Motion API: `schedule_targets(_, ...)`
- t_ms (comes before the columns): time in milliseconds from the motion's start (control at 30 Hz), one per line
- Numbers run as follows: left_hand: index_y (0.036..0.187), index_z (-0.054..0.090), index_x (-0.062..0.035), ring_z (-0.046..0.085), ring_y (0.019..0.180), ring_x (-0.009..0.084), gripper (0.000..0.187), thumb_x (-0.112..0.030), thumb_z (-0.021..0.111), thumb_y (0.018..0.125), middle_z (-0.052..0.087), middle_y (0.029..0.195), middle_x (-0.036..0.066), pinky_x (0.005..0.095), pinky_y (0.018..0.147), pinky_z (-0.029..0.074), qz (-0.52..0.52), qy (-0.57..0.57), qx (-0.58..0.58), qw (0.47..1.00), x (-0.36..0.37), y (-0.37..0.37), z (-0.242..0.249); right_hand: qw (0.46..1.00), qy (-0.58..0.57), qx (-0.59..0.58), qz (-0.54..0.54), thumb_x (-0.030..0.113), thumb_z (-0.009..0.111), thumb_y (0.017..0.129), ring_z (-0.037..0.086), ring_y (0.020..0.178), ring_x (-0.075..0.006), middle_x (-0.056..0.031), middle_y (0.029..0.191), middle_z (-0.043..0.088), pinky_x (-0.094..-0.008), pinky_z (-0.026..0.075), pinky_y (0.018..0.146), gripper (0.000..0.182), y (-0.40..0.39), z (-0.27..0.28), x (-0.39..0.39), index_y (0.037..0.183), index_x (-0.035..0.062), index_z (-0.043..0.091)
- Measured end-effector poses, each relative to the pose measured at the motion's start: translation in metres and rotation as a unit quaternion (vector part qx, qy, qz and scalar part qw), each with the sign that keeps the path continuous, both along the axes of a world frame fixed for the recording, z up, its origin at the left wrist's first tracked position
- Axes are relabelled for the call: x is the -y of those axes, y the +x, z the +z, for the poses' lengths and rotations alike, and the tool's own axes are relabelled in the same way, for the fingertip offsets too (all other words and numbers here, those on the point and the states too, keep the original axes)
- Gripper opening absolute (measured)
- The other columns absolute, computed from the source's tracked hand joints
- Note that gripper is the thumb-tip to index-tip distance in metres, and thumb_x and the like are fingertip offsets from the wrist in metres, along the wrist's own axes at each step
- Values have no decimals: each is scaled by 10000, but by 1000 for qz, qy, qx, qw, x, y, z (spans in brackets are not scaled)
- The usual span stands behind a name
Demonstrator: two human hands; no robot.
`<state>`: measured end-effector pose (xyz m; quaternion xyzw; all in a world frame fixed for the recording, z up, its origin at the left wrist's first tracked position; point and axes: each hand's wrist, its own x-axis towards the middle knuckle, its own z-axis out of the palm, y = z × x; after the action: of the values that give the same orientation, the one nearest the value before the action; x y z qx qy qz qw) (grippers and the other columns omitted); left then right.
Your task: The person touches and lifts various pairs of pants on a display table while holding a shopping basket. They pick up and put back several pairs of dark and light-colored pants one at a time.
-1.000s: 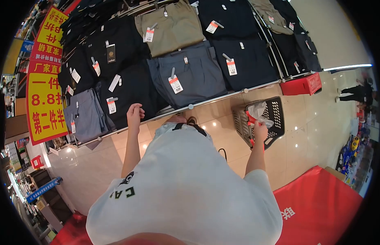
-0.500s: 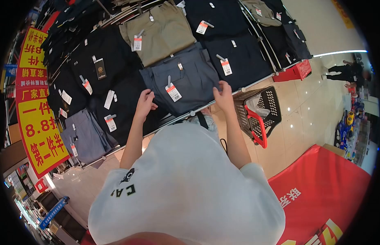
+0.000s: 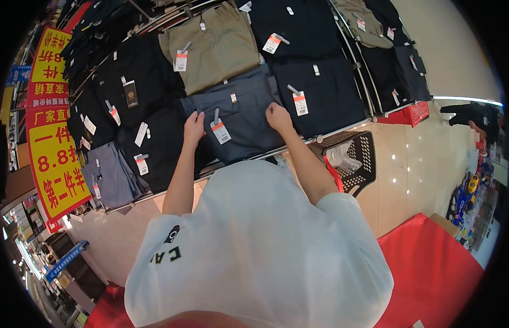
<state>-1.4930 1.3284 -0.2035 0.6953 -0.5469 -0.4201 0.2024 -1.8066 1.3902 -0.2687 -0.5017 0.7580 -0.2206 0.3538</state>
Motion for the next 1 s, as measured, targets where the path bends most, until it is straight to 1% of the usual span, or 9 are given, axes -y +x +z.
schedule_targets(167, 1000, 636, -18, 608, 471, 166, 315, -321, 552, 996, 621, 670, 104, 314, 441, 472, 56, 42, 58, 996, -19, 12, -22, 996, -36, 59, -62, 304, 595, 904, 652, 931, -459, -240, 943, 693, -515, 518, 839, 296, 0, 22, 11, 1016, 31, 618)
schedule_targets(233, 999, 634, -15, 605, 464, 164, 313, -317, 552, 996, 624, 675, 101, 308, 436, 472, 45, 74, 90, 992, -13, 8, -15, 995, -34, -15, -94, 303, 585, 916, 647, 918, -481, -272, 904, 682, -526, 522, 816, 306, 3, 11, 15, 997, 9, 597)
schedule_targets(333, 991, 622, 6, 653, 498, 211, 305, -289, 547, 989, 658, 702, 144, 337, 473, 512, 87, 53, 42, 994, -13, 10, -8, 996, -42, -31, -78, 308, 589, 922, 644, 904, -499, -292, 874, 673, -536, 524, 798, 311, 3, 1, 21, 958, 0, 571)
schedule_targets(467, 1047, 624, 7, 631, 485, 161, 271, -250, 555, 994, 651, 749, 98, 279, 441, 495, 69, 59, 31, 995, 0, 8, -7, 996, -40, -77, -26, 315, 592, 921, 647, 886, -489, -281, 881, 675, -535, 524, 783, 307, -3, 12, 43, 924, 9, 565)
schedule_targets(567, 1063, 619, 14, 664, 516, 183, 271, -238, 548, 991, 680, 772, 133, 297, 471, 522, 127, -12, -40, 991, 6, 3, 2, 993, -79, 15, -91, 323, 585, 924, 643, 879, -475, -250, 884, 677, -541, 510, 771, 308, -6, 59, 57, 915, 15, 580)
schedule_targets(667, 1081, 620, 21, 673, 533, 184, 281, -235, 553, 986, 685, 810, 134, 294, 485, 536, 152, -17, -25, 988, -4, 8, -9, 998, -41, -38, -36, 330, 590, 917, 645, 919, -472, -247, 929, 688, -531, 514, 804, 313, -16, 8, 61, 964, 21, 604)
schedule_targets(733, 1110, 619, 29, 671, 532, 186, 303, -238, 558, 979, 689, 854, 136, 290, 493, 543, 141, 101, -21, 985, -2, 12, -18, 999, -11, -35, -8, 345, 598, 907, 648, 975, -461, -255, 984, 692, -515, 513, 849, 349, -19, 6, 56, 1056, 30, 618)
schedule_targets(800, 1131, 610, 43, 677, 548, 189, 327, -238, 565, 972, 691, 890, 138, 288, 507, 550, 146, 96, -20, 984, -5, 15, -22, 999, -12, -48, -22, 368, 618, 899, 667, 976, -406, -222, 948, 702, -470, 517, 862, 413, -20, 5, 50, 1125, 22, 623)
schedule_targets(1000, 1152, 589, 22, 657, 603, 163, 300, -221, 558, 980, 663, 849, 108, 277, 534, 537, 142, 96, -36, 985, -15, 16, 1, 999, -9, 36, -27, 313, 666, 904, 645, 707, -290, -117, 711, 612, -402, 496, 708, 420, -33, 13, 18, 1198, 41, 542)
